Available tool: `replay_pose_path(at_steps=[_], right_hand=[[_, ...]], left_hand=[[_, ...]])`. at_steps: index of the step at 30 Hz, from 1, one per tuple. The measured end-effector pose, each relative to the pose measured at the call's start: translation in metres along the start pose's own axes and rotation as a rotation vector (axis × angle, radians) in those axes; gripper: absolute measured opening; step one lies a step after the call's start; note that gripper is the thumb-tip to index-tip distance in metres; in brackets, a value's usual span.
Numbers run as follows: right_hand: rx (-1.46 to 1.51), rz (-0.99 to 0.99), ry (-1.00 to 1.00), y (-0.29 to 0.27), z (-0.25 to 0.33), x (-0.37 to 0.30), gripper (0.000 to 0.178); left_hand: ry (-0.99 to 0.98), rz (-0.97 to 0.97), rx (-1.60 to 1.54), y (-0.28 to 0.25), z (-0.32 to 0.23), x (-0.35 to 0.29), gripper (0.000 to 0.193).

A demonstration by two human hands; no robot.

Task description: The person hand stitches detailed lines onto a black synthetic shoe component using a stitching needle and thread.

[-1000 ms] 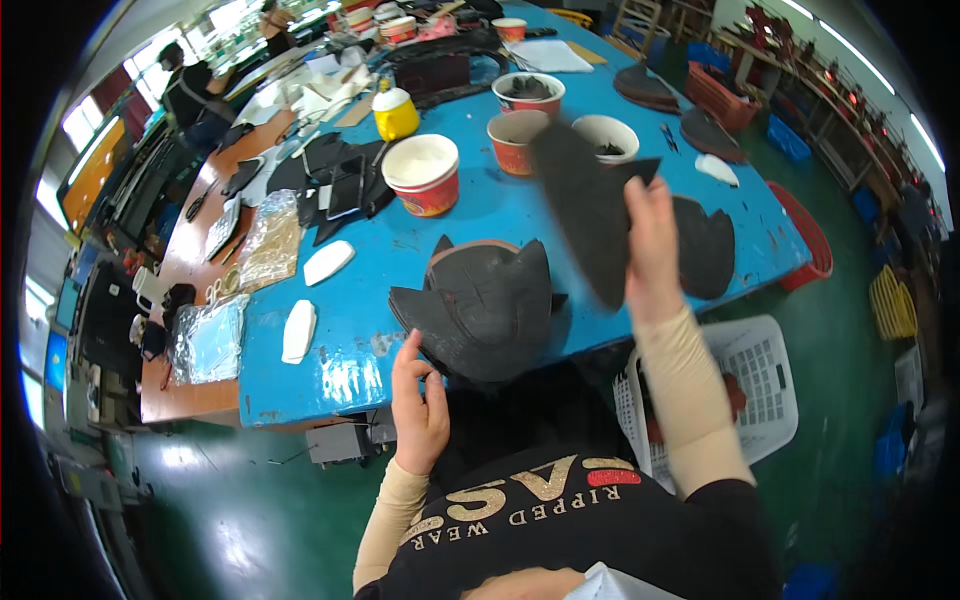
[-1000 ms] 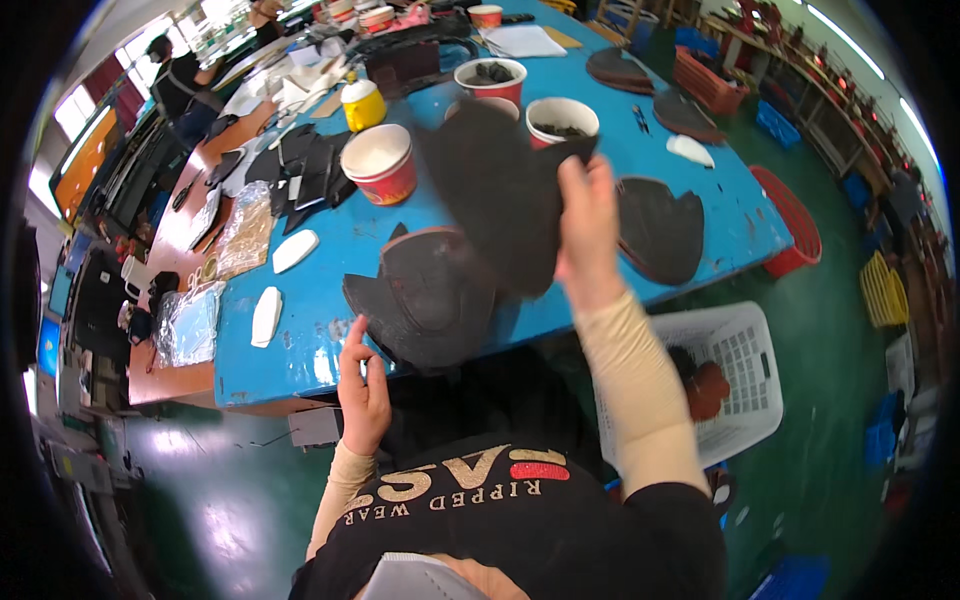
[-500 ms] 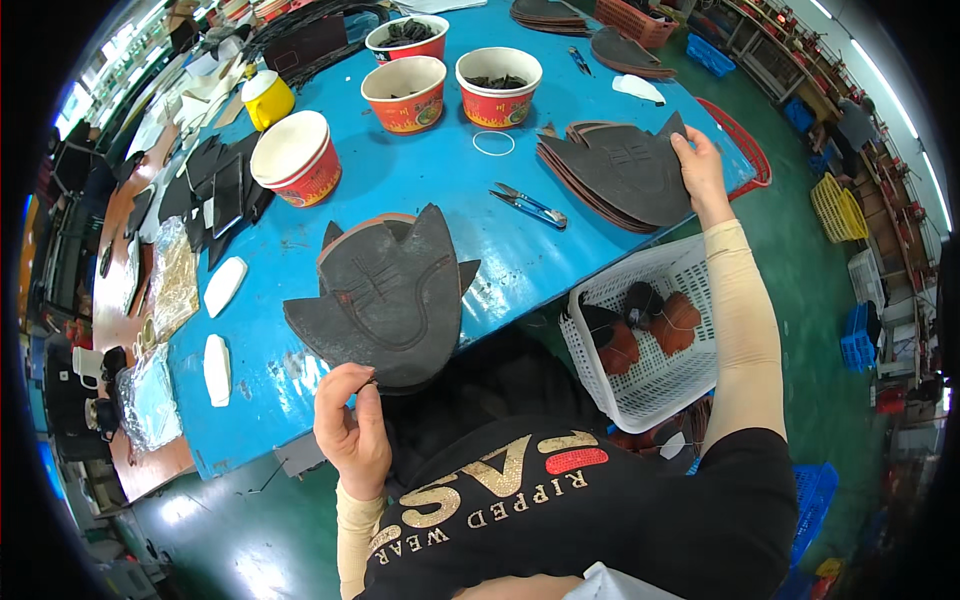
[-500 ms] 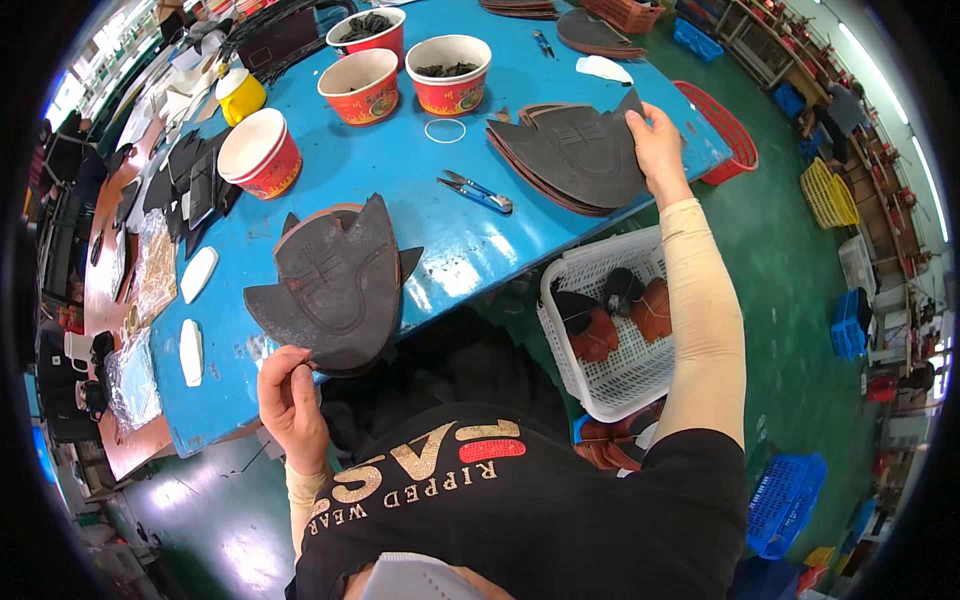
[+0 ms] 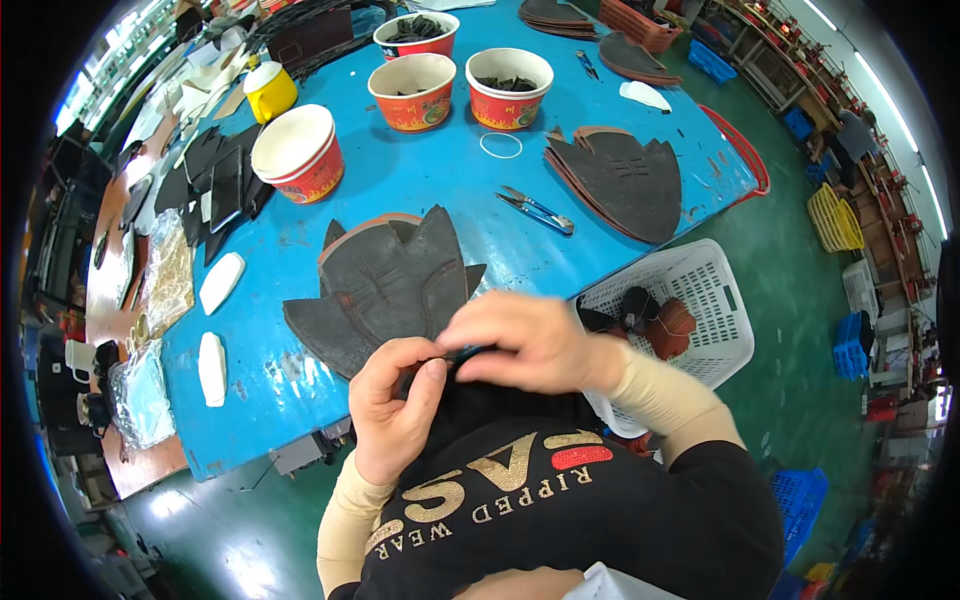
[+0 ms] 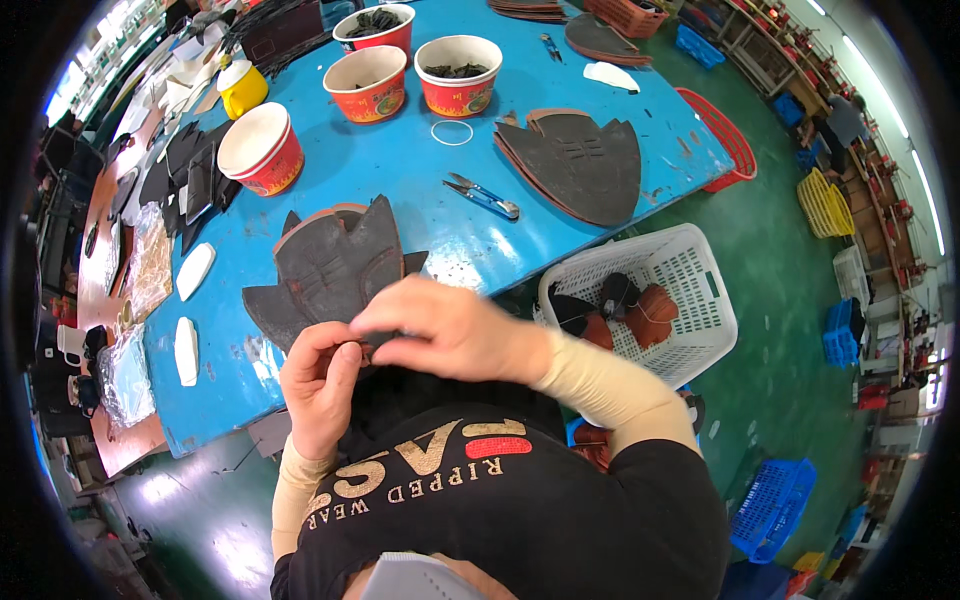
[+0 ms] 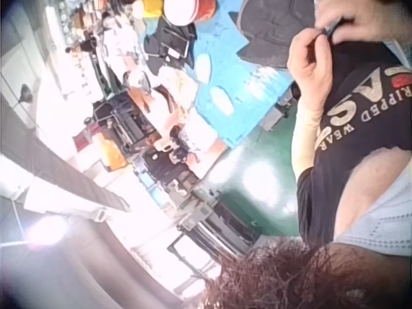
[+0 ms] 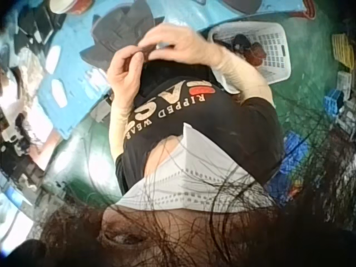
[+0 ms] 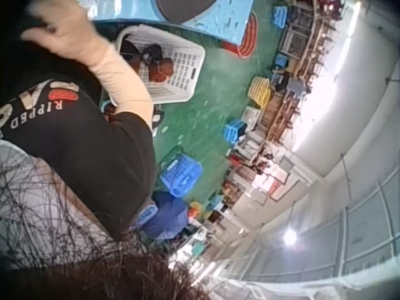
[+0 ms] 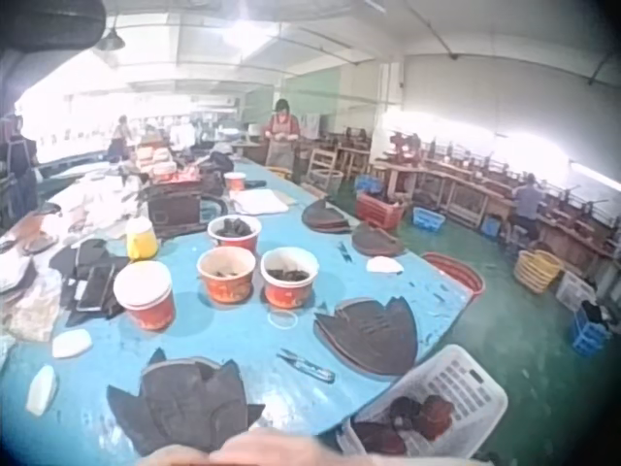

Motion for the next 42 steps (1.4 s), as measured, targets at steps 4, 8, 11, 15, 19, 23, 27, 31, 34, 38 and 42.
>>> replay_pose_path(at_steps=[4, 8, 11, 15, 19, 23, 27, 31, 34, 38, 42], right_hand=[[0.147, -0.177, 0.05, 0.029, 0.0, 0.008, 0.018], [0.234, -0.118, 0.084, 0.04, -0.002, 0.017, 0.013], [0.263, -0.132, 0.151, 0.04, -0.002, 0.022, 0.014], [0.44, -0.221, 0.211, 0.046, -0.015, 0.02, 0.02], [0.308, -0.198, 0.142, 0.048, -0.012, 0.028, 0.018], [0.063, -0.155, 0.072, 0.045, -0.008, 0.032, 0.016], [0.132, -0.204, 0.149, 0.049, -0.015, 0.025, 0.018], [0.407, -0.382, 0.288, 0.036, -0.032, 0.021, 0.016], [-0.187, -0.211, 0.314, 0.012, -0.044, 0.034, 0.015], [-0.396, -0.041, 0.097, 0.017, -0.053, 0.047, 0.018], [-0.369, -0.014, 0.099, 0.02, -0.054, 0.05, 0.019]], left_hand=[[-0.037, -0.112, -0.216, -0.009, -0.003, -0.006, 0.011], [-0.067, -0.198, -0.175, -0.02, 0.006, -0.018, 0.013], [-0.086, -0.203, -0.262, -0.021, 0.007, -0.015, 0.017], [-0.142, -0.129, -0.49, -0.029, 0.014, -0.011, 0.022], [-0.176, -0.142, -0.52, -0.032, 0.019, -0.012, 0.023], [-0.193, -0.111, -0.528, -0.031, 0.019, -0.012, 0.026], [-0.237, -0.056, -0.627, -0.027, 0.017, -0.013, 0.026], [-0.262, -0.115, -0.505, -0.027, 0.016, -0.014, 0.029], [-0.057, -0.258, -0.038, -0.036, 0.011, -0.012, 0.029], [0.286, -0.117, 0.686, -0.03, -0.006, 0.003, 0.029], [0.309, -0.059, 0.909, -0.023, -0.004, 0.005, 0.024]])
Point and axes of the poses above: each hand's wrist, its own x-axis towards the middle knuckle, its own y-axis out of the palm, z = x × y, the point moved 4 cm from there along x, towards the middle knuckle, and after that the axes turned 6 degrees about z, right-handed, at the moved point
